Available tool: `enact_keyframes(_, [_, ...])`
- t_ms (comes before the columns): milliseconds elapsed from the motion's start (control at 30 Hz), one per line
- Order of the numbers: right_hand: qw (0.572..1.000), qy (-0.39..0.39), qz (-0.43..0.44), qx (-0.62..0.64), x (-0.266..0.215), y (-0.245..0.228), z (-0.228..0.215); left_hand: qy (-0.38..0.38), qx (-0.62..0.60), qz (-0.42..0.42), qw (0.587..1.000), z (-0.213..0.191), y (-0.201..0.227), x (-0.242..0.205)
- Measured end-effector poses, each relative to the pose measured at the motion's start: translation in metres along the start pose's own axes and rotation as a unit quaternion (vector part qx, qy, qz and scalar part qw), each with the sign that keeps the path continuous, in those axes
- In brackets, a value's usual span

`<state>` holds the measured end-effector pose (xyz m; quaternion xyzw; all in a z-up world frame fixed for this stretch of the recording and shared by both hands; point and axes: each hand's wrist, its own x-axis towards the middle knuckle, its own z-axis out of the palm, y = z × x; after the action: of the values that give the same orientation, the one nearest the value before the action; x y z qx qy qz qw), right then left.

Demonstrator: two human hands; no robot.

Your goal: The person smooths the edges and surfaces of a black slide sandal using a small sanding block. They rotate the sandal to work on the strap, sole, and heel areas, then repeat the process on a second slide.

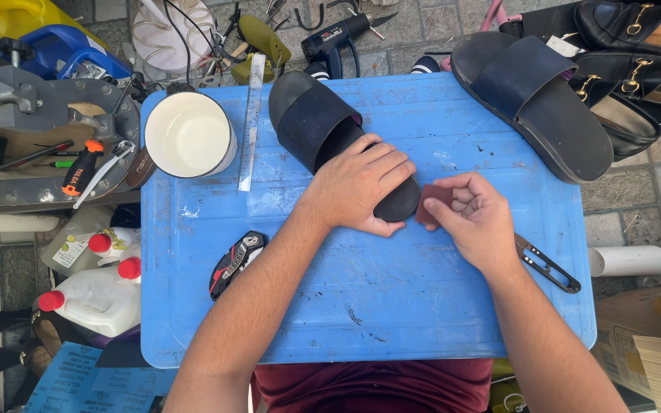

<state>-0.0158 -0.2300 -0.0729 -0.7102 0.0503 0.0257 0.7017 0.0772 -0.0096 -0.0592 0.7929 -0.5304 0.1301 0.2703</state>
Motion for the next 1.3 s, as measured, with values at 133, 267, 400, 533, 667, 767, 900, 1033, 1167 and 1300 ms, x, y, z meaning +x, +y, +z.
enact_keyframes(133, [1.000,0.015,-0.005,-0.007,0.002,0.005,-0.001,-0.006,-0.007,-0.007,1.000,0.002,0.000,-0.001])
enact_keyframes(267, [1.000,-0.014,0.015,-0.003,-0.004,0.007,-0.003,-0.008,-0.008,-0.013,1.000,0.003,-0.001,-0.001])
enact_keyframes(400, [1.000,-0.004,-0.003,0.008,-0.001,0.007,0.000,-0.003,-0.005,-0.006,1.000,0.001,-0.001,0.000])
enact_keyframes(533, [0.999,0.018,-0.034,0.000,0.008,0.008,0.003,-0.010,-0.006,-0.004,1.000,0.003,-0.001,-0.002])
enact_keyframes(667, [1.000,0.008,-0.005,-0.018,0.003,0.004,0.002,-0.017,-0.020,-0.019,0.999,0.003,-0.001,-0.001])
enact_keyframes(767, [0.999,0.009,0.029,-0.038,-0.005,0.001,0.004,-0.019,-0.023,-0.026,0.999,0.003,-0.001,-0.001])
enact_keyframes(900, [0.998,0.052,0.007,-0.033,0.000,0.000,0.012,-0.014,-0.017,-0.032,0.999,0.004,-0.001,-0.001])
enact_keyframes(1033, [0.995,0.082,0.005,-0.054,0.009,-0.003,0.016,0.005,-0.001,-0.031,1.000,0.006,0.000,-0.001])
enact_keyframes(1167, [0.992,0.074,0.002,-0.103,0.002,-0.006,0.017,-0.022,-0.008,-0.051,0.998,0.005,0.002,0.000])
enact_keyframes(1300, [0.993,0.077,0.009,-0.091,-0.006,-0.008,0.021,-0.011,-0.004,-0.046,0.999,0.005,0.001,0.000])
